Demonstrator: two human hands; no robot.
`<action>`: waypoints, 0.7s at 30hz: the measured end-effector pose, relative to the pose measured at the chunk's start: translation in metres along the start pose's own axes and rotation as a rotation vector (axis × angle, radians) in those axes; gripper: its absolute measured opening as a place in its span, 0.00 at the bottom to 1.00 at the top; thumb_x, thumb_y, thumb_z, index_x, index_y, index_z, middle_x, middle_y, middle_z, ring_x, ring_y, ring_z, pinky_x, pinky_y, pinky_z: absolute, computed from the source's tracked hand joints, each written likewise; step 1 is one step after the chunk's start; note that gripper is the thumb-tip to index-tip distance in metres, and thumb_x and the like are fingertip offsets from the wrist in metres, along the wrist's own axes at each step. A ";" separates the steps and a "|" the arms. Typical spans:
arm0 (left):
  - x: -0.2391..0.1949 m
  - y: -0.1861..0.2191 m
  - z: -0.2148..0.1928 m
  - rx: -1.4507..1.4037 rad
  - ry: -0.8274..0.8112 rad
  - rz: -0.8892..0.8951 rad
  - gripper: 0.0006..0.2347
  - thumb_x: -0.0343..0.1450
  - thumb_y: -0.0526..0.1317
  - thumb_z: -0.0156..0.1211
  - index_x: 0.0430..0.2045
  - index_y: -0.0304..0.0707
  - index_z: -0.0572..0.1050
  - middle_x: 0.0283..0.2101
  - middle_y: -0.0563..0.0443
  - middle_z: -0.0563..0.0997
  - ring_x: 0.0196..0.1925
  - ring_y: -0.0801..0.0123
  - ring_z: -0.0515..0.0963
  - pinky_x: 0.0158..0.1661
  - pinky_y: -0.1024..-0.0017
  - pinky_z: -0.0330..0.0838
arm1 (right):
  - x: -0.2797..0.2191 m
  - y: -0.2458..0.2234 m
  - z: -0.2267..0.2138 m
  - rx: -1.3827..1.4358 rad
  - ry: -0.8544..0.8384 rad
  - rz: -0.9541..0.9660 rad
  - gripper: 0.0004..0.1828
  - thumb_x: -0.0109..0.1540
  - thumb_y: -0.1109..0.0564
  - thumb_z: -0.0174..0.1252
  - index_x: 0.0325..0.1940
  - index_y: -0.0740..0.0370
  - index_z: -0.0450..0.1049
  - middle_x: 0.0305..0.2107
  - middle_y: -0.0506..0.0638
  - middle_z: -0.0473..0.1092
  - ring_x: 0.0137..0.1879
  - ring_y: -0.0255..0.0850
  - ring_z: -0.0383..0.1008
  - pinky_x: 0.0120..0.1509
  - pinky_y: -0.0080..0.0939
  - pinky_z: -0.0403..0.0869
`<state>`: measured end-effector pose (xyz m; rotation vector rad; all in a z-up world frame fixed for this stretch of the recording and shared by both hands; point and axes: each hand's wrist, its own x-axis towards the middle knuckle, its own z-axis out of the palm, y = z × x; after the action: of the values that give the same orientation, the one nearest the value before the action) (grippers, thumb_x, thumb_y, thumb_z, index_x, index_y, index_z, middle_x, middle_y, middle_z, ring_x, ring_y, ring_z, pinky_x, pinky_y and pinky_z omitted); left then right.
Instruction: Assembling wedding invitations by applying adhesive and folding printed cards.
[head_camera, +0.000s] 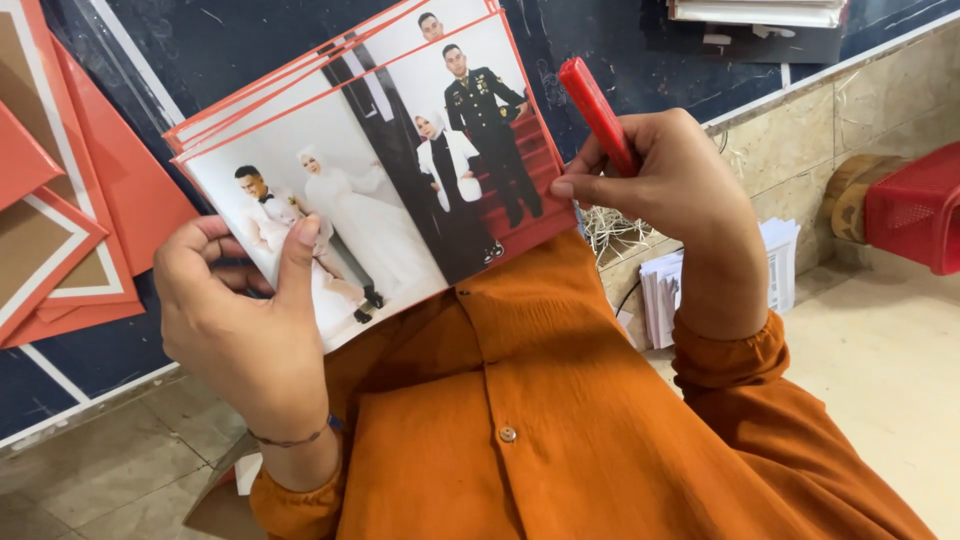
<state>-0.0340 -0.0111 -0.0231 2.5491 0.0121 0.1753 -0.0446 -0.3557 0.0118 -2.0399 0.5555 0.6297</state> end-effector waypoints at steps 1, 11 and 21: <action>0.000 0.000 0.000 0.001 0.000 0.001 0.27 0.77 0.49 0.88 0.50 0.29 0.72 0.42 0.44 0.79 0.28 0.64 0.76 0.40 0.57 0.73 | -0.001 -0.001 0.000 -0.006 0.002 0.001 0.11 0.62 0.53 0.80 0.32 0.56 0.83 0.22 0.40 0.71 0.29 0.27 0.64 0.34 0.30 0.63; 0.002 0.002 -0.004 0.029 -0.004 0.008 0.27 0.76 0.50 0.89 0.49 0.29 0.74 0.42 0.45 0.81 0.28 0.66 0.77 0.38 0.60 0.73 | -0.009 -0.003 0.005 -0.339 0.132 -0.197 0.20 0.66 0.48 0.80 0.28 0.52 0.75 0.22 0.35 0.75 0.26 0.32 0.59 0.38 0.37 0.61; 0.029 -0.044 0.002 0.168 -0.046 0.405 0.20 0.87 0.52 0.56 0.31 0.38 0.63 0.30 0.47 0.68 0.33 0.51 0.75 0.33 0.57 0.67 | -0.015 0.002 0.002 -0.853 0.209 -0.484 0.39 0.79 0.33 0.73 0.42 0.65 0.59 0.43 0.54 0.59 0.35 0.48 0.55 0.34 0.53 0.60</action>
<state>-0.0038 0.0260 -0.0456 2.6944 -0.5294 0.2812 -0.0584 -0.3530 0.0190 -2.9233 -0.1591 0.3797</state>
